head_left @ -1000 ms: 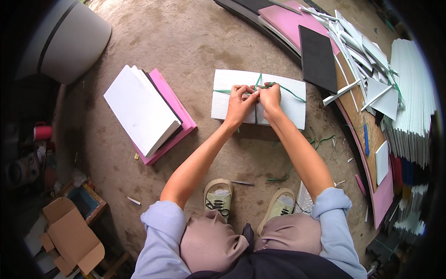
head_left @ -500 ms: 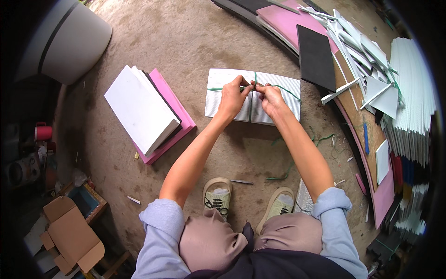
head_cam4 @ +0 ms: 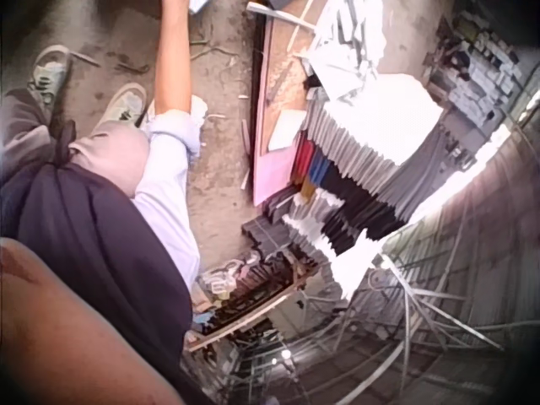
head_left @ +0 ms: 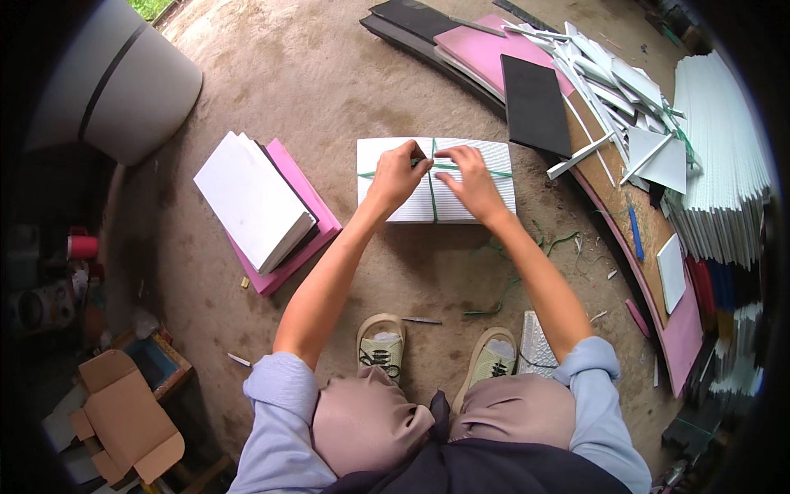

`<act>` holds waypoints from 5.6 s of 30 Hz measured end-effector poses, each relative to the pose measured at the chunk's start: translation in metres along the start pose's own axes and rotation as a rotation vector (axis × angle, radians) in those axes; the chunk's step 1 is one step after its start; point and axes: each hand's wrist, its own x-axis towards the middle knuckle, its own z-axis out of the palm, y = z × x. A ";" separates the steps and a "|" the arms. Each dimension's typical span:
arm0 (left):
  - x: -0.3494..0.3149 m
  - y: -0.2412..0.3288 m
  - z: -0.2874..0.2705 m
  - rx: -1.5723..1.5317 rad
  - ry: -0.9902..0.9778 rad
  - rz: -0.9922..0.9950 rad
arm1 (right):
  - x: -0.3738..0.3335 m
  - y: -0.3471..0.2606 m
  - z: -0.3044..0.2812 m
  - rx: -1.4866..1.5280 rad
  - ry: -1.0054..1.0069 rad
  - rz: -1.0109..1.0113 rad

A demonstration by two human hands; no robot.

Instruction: The person cuts white paper sheets to size using a utility knife and a black cover as a guide, stacks the trimmed sheets, and ties them with green string to form a notebook. The person repeats the cutting and stacking process multiple times before securing the final stack with string.

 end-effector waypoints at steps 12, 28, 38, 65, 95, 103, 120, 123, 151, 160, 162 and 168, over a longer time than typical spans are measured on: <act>-0.012 -0.006 -0.008 0.082 -0.123 -0.002 | -0.011 -0.013 0.043 0.421 0.102 0.406; -0.012 0.000 -0.028 0.552 -0.112 0.111 | -0.016 -0.008 0.049 0.816 0.216 0.694; 0.004 0.008 -0.035 0.688 0.076 0.467 | 0.000 -0.009 0.041 0.268 -0.053 0.370; 0.011 -0.021 -0.013 -0.055 -0.240 -0.246 | -0.014 -0.014 0.018 0.136 -0.211 0.465; -0.032 -0.011 0.011 0.124 0.049 0.052 | -0.011 -0.001 0.024 0.196 0.049 0.361; -0.023 -0.023 0.004 -0.155 -0.081 0.107 | -0.009 0.008 0.019 0.297 -0.065 0.420; 0.008 -0.043 -0.017 -0.125 -0.268 -0.087 | -0.008 0.009 0.010 0.975 -0.008 0.507; 0.012 -0.069 -0.037 0.211 -0.045 0.102 | -0.037 0.020 0.017 0.682 -0.039 0.546; 0.050 -0.058 0.068 -0.158 0.261 -0.146 | -0.059 -0.002 0.039 1.218 0.157 0.574; 0.047 -0.053 0.065 -0.166 0.269 -0.085 | -0.065 0.002 0.046 1.182 0.139 0.580; 0.043 -0.047 0.057 -0.090 0.187 -0.012 | -0.064 0.003 0.047 1.160 0.130 0.555; 0.020 -0.011 0.035 0.406 -0.180 0.145 | -0.050 0.011 0.026 1.068 0.047 0.568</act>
